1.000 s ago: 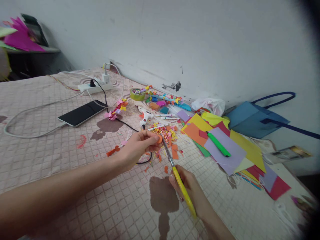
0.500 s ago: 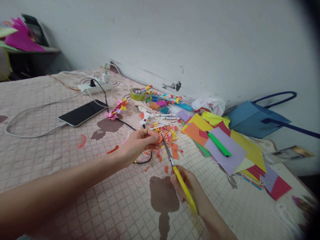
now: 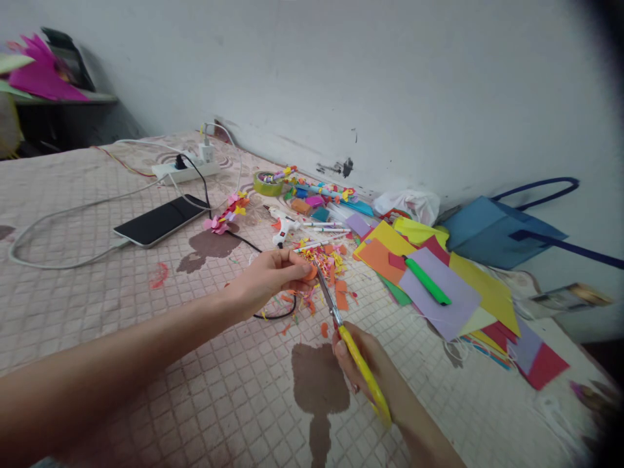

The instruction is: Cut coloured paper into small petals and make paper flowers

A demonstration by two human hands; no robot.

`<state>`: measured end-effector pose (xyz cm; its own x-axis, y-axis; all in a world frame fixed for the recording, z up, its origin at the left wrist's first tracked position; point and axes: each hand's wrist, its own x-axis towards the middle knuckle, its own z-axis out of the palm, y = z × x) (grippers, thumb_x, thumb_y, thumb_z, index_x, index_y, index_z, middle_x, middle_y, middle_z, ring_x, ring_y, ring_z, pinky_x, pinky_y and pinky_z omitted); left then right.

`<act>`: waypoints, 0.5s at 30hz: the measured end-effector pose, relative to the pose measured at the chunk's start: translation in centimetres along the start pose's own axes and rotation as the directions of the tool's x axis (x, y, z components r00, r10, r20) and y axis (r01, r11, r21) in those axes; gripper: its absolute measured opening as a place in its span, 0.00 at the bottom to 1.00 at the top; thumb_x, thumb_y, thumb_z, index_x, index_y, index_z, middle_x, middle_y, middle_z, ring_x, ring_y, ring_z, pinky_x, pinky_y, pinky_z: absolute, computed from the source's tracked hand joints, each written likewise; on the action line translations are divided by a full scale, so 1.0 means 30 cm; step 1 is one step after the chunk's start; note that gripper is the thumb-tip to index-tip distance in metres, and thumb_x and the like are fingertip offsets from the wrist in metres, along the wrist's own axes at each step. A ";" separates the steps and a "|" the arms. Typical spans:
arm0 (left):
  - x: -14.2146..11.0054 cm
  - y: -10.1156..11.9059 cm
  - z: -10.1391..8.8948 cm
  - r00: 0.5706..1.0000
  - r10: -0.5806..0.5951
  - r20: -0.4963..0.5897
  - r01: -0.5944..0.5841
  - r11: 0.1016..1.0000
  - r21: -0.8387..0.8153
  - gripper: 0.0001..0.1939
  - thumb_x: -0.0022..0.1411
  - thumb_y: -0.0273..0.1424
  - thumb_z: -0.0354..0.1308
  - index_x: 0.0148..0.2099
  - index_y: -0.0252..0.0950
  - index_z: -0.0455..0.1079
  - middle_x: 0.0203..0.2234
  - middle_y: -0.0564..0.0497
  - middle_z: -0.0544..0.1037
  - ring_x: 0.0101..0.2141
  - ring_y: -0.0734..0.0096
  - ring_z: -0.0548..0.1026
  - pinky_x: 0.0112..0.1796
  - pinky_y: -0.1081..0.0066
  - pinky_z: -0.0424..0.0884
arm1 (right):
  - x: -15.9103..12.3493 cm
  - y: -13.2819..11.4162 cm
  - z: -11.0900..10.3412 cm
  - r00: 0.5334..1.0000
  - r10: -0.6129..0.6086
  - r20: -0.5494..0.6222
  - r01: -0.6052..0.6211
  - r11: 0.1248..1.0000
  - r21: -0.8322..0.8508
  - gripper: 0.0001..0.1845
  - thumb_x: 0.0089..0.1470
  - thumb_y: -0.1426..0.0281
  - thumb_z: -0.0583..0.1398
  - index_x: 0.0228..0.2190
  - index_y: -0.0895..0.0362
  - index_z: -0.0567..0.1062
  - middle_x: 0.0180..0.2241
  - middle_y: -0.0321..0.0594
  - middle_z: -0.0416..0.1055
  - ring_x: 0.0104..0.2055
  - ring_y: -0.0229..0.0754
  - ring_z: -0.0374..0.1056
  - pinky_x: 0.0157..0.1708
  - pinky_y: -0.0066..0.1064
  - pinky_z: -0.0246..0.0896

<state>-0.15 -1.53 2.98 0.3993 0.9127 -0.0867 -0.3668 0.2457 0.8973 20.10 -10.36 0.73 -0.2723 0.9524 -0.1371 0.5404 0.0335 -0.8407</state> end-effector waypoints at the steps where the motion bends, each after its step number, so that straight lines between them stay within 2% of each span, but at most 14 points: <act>1: 0.000 -0.001 0.000 1.000 0.005 -0.003 -0.005 1.000 0.004 0.08 0.52 0.30 0.65 0.28 0.32 0.69 0.25 0.52 0.77 0.27 0.77 0.73 0.33 0.74 0.71 | 0.001 -0.004 0.000 1.000 0.003 -0.002 -0.003 1.000 0.000 0.15 0.56 0.57 0.55 0.28 0.56 0.64 0.20 0.30 0.57 0.19 0.31 0.52 0.17 0.23 0.49; 9: -0.003 -0.006 0.005 1.000 0.022 -0.022 -0.022 1.000 0.009 0.09 0.52 0.31 0.65 0.28 0.32 0.68 0.26 0.52 0.76 0.27 0.77 0.74 0.35 0.72 0.72 | 0.007 -0.027 0.002 1.000 0.023 -0.018 -0.022 0.999 0.034 0.20 0.53 0.52 0.56 0.24 0.55 0.62 0.18 0.29 0.55 0.18 0.32 0.51 0.16 0.24 0.48; 15: -0.003 -0.007 0.005 0.999 0.025 -0.020 -0.025 1.000 0.002 0.08 0.52 0.30 0.64 0.28 0.32 0.69 0.25 0.52 0.76 0.27 0.77 0.74 0.35 0.72 0.72 | 0.010 -0.005 0.005 0.999 0.042 -0.012 -0.041 0.999 0.027 0.18 0.53 0.54 0.57 0.24 0.55 0.62 0.17 0.28 0.54 0.16 0.31 0.50 0.16 0.24 0.47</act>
<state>0.02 -1.70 2.87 0.3731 0.9249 -0.0728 -0.3747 0.2220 0.9002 19.80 -10.12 0.73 -0.2397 0.9566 -0.1655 0.5295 -0.0141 -0.8482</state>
